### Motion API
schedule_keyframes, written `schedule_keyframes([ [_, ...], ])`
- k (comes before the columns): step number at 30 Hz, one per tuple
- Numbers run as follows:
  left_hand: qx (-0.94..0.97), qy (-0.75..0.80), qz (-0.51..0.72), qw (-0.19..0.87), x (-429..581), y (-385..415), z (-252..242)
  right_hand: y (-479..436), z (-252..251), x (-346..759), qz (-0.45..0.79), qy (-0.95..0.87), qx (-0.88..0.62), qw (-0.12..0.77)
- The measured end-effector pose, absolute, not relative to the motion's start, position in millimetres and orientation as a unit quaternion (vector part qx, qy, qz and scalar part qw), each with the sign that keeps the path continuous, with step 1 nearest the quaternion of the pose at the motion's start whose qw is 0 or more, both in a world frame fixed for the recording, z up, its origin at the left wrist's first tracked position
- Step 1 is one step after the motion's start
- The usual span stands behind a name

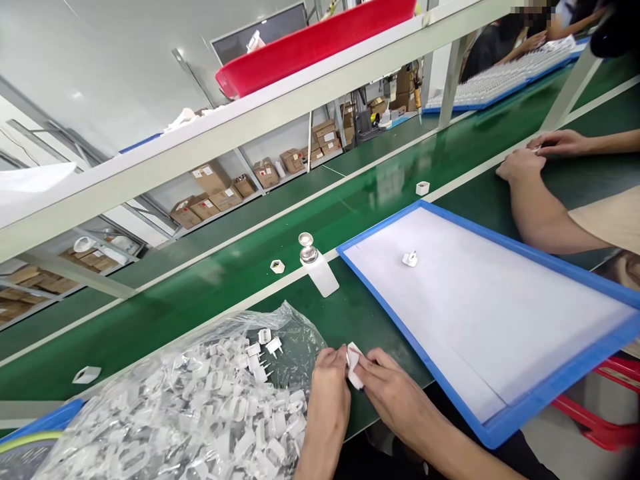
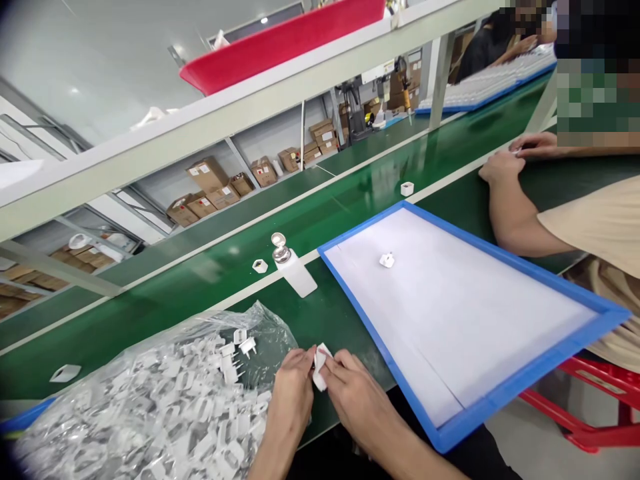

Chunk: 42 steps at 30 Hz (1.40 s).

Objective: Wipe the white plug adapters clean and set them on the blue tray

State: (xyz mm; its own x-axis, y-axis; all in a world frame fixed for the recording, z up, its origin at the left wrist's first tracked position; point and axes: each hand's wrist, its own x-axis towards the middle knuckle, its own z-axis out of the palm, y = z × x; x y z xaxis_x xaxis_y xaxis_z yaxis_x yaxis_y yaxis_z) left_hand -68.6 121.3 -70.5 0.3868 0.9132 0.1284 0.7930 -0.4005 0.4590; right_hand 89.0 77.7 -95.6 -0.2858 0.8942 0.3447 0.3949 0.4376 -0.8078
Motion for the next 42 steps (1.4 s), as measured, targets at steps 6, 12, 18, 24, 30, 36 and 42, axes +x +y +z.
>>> schedule_keyframes([
  [6, 0.786, 0.519, 0.281, 0.185, -65, 115, -67, 97, -77, 86, 0.417, -0.597, -0.498, 0.471],
  [12, 0.632, 0.555, 0.474, 0.261, -67, 87, -45, 81, -36, 79, 0.558, -0.391, -0.485, 0.548],
  [18, 0.351, 0.57, 0.602, 0.435, -52, 64, -19, 46, -19, 45, 0.571, -0.324, -0.465, 0.594],
  [24, 0.215, 0.494, 0.615, 0.576, -46, 55, 5, 36, -33, 45, 0.278, -0.616, -0.369, 0.638],
  [30, 0.28, 0.473, 0.591, 0.59, -44, 41, 3, 47, -28, 66, 0.079, -0.77, -0.286, 0.565],
  [36, 0.226, 0.455, 0.614, 0.604, -48, 37, 0, 29, -36, 79, 0.058, -0.748, -0.316, 0.581],
  [42, 0.148, 0.386, 0.572, 0.709, -54, 32, 8, 20, -7, 88, 0.036, -0.538, -0.582, 0.609],
])
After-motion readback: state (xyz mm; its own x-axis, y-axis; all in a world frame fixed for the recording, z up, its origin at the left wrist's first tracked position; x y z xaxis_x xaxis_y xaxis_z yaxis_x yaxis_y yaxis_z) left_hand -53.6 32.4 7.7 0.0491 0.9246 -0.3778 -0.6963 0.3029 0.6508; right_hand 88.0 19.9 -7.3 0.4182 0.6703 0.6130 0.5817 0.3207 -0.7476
